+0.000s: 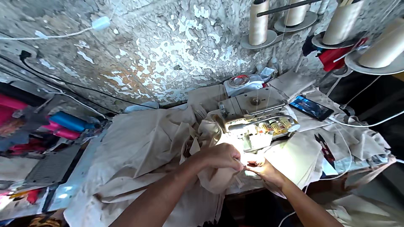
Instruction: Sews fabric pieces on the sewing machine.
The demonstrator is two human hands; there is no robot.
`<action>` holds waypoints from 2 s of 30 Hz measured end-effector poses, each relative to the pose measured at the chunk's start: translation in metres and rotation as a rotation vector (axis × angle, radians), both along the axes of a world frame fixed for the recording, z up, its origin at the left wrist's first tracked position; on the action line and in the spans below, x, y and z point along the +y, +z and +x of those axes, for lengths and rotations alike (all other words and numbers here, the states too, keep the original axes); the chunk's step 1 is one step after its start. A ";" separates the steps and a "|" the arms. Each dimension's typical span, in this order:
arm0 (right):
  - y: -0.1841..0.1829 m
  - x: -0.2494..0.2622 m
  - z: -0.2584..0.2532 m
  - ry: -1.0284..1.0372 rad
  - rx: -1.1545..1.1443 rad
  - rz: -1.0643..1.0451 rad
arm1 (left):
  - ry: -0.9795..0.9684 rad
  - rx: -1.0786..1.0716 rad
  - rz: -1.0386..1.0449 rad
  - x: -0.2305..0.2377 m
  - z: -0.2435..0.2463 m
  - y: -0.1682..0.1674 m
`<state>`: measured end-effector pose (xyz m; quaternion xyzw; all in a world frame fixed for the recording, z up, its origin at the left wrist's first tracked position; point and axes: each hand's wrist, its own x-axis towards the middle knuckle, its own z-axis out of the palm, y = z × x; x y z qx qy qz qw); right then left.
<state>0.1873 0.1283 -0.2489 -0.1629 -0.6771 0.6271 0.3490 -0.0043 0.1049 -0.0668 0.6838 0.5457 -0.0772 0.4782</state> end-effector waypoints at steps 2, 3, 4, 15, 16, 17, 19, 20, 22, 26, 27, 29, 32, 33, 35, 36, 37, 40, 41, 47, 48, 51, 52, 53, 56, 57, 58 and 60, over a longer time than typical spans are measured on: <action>-0.001 0.000 0.000 0.006 0.004 0.003 | -0.040 0.044 0.001 0.001 0.004 -0.001; -0.001 0.001 -0.001 0.009 0.009 0.000 | -0.062 0.061 -0.004 0.002 0.007 -0.001; 0.000 0.001 -0.001 0.012 0.013 -0.005 | -0.079 0.082 -0.004 0.003 0.009 -0.002; -0.001 -0.003 0.000 -0.034 -0.035 0.015 | -0.172 0.289 0.093 0.010 0.011 -0.015; 0.001 -0.003 -0.001 -0.038 -0.043 -0.001 | -0.146 0.297 0.113 0.011 0.007 -0.015; 0.003 -0.002 -0.002 -0.046 -0.055 -0.012 | -0.115 0.308 0.131 0.012 0.003 -0.012; 0.005 0.004 -0.006 -0.065 -0.054 -0.024 | -0.049 0.311 0.184 0.016 -0.006 -0.005; 0.006 0.007 -0.009 -0.068 -0.050 -0.036 | -0.028 0.313 0.208 0.018 -0.012 0.000; 0.008 0.014 -0.013 -0.066 -0.058 -0.037 | -0.018 0.352 0.224 0.025 -0.027 0.009; 0.014 0.024 -0.016 -0.066 -0.218 -0.031 | 0.011 0.372 0.278 0.034 -0.058 0.015; 0.016 0.026 -0.017 -0.064 -0.250 -0.033 | 0.036 0.337 0.300 0.035 -0.064 0.014; 0.015 0.028 -0.018 -0.065 -0.275 -0.038 | 0.096 0.222 0.327 0.036 -0.069 0.012; 0.011 0.030 -0.020 -0.086 -0.246 0.009 | 0.205 -0.018 0.275 0.026 -0.060 0.015; 0.009 0.028 -0.019 -0.118 -0.228 0.053 | 0.191 -0.065 0.276 0.020 -0.053 0.014; 0.004 0.022 -0.015 -0.182 -0.221 0.163 | 0.102 -0.069 0.254 0.002 -0.030 0.010; -0.001 0.016 -0.015 -0.246 -0.212 0.258 | 0.048 -0.053 0.212 -0.010 -0.016 0.009; -0.006 0.012 -0.015 -0.316 -0.195 0.376 | 0.001 -0.032 0.185 -0.021 -0.002 0.006; -0.016 0.003 -0.013 -0.457 -0.231 0.645 | -0.025 -0.004 0.397 -0.060 0.026 -0.025; -0.016 0.000 -0.012 -0.489 -0.259 0.701 | -0.005 -0.002 0.500 -0.070 0.031 -0.039; -0.014 -0.008 -0.014 -0.610 -0.359 0.838 | 0.111 -0.031 0.669 -0.086 0.036 -0.064; -0.014 -0.008 -0.014 -0.609 -0.364 0.835 | 0.113 -0.029 0.669 -0.085 0.035 -0.065; -0.014 -0.008 -0.015 -0.626 -0.360 0.844 | 0.128 -0.019 0.721 -0.083 0.033 -0.070; -0.014 -0.008 -0.015 -0.635 -0.356 0.849 | 0.134 -0.017 0.724 -0.081 0.031 -0.071; -0.015 -0.008 -0.016 -0.641 -0.356 0.850 | 0.137 -0.013 0.710 -0.080 0.030 -0.070; -0.017 -0.008 -0.016 -0.647 -0.355 0.844 | 0.147 0.015 0.680 -0.075 0.025 -0.069; -0.017 -0.008 -0.017 -0.649 -0.352 0.839 | 0.150 0.022 0.692 -0.073 0.024 -0.070; -0.017 -0.008 -0.017 -0.653 -0.355 0.838 | 0.154 0.024 0.723 -0.072 0.022 -0.072; -0.017 -0.008 -0.018 -0.663 -0.361 0.842 | 0.170 0.026 0.777 -0.070 0.019 -0.076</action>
